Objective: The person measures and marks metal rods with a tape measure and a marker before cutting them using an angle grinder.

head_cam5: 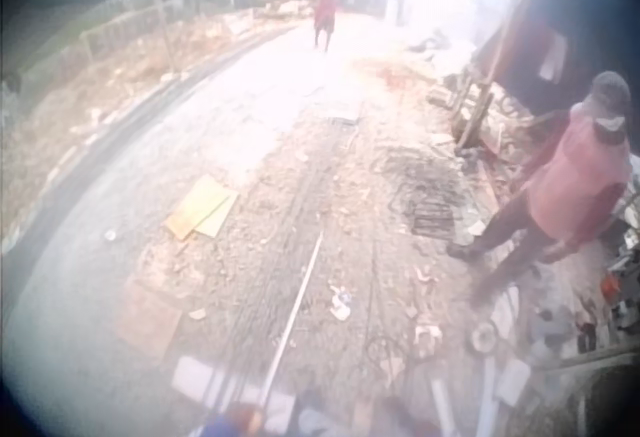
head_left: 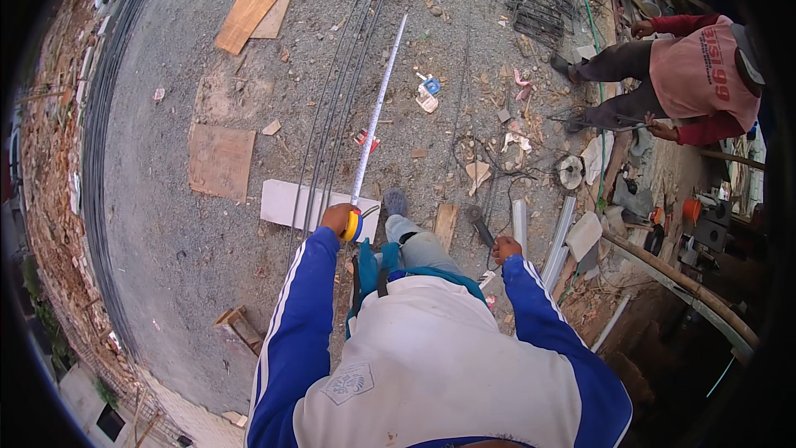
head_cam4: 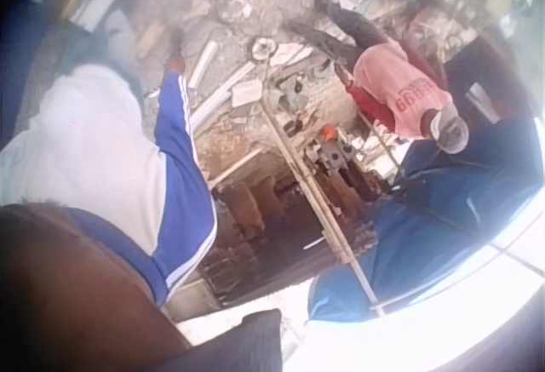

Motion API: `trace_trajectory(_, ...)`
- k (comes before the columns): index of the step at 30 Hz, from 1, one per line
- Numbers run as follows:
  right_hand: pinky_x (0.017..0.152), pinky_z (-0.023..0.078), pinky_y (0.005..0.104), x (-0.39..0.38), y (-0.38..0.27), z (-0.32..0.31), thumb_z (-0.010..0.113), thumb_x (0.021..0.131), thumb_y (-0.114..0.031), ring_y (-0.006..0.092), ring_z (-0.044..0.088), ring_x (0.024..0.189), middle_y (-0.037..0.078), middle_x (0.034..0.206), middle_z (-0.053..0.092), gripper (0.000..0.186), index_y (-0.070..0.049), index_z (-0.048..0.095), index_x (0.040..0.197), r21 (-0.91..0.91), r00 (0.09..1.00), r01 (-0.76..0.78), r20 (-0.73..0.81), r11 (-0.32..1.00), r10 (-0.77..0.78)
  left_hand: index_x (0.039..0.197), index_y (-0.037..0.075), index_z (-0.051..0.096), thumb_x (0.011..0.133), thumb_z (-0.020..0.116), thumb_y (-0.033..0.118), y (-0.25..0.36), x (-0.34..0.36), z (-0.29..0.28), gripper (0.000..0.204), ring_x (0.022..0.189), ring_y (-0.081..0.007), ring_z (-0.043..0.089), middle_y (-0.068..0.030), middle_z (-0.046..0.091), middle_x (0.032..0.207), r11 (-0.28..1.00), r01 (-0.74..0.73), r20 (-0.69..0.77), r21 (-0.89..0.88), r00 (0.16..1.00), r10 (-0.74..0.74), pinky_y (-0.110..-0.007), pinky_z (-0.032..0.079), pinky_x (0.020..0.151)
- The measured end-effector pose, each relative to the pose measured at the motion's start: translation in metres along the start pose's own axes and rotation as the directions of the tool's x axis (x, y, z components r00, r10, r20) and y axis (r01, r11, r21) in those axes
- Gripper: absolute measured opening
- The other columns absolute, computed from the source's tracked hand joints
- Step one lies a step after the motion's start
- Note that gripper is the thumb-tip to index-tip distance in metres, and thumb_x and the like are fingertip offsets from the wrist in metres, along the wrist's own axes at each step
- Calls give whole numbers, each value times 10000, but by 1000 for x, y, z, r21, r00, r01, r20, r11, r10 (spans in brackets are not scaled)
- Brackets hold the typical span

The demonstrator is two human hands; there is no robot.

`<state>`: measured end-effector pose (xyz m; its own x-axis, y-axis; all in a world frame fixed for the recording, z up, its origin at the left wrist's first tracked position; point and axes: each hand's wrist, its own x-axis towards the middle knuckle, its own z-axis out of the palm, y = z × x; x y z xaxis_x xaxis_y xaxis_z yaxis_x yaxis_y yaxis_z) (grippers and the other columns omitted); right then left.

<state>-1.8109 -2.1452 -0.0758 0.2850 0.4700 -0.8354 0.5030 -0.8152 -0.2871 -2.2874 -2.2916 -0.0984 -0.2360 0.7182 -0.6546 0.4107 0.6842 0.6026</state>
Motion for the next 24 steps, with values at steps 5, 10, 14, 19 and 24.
trace_trajectory(5,480,442,292,-3,-25,105,588,857,-367,129,579,565,53,777,630,342,-62,608,1010,-329,986,34,167,944,23,930,47,695,833,526,213,-16,-74,14,255,728,-179,618,-86,671,843,730,292,31,-617,937,-349,-287,480,692)
trace_trajectory(10,581,477,302,-39,-30,208,575,863,-364,166,618,718,83,872,648,339,-77,630,1037,-346,879,229,476,910,-40,915,27,687,845,540,218,-65,-139,58,251,701,-142,575,-56,625,770,503,462,154,-731,829,-538,-281,448,650)
trace_trajectory(14,704,489,368,-98,12,228,587,831,-368,259,626,821,128,921,649,358,-97,634,1061,-466,634,720,744,515,-213,901,29,669,860,556,217,-123,-205,109,223,637,-116,541,-23,596,726,264,449,239,-854,788,-567,-251,428,605)
trace_trajectory(19,829,444,432,-194,9,208,579,752,-319,335,569,1000,148,1020,626,297,-109,686,934,-364,425,902,840,-231,337,901,28,684,849,570,215,-154,-251,136,225,636,-105,546,-25,613,733,193,444,277,-875,786,-552,-246,443,608)
trace_trajectory(24,773,463,449,-210,50,218,549,757,-270,343,614,891,167,922,651,260,-94,675,900,-327,439,883,830,-337,345,912,21,684,850,558,208,-190,-280,136,234,659,-105,552,-27,626,762,229,418,236,-879,799,-553,-248,442,624)
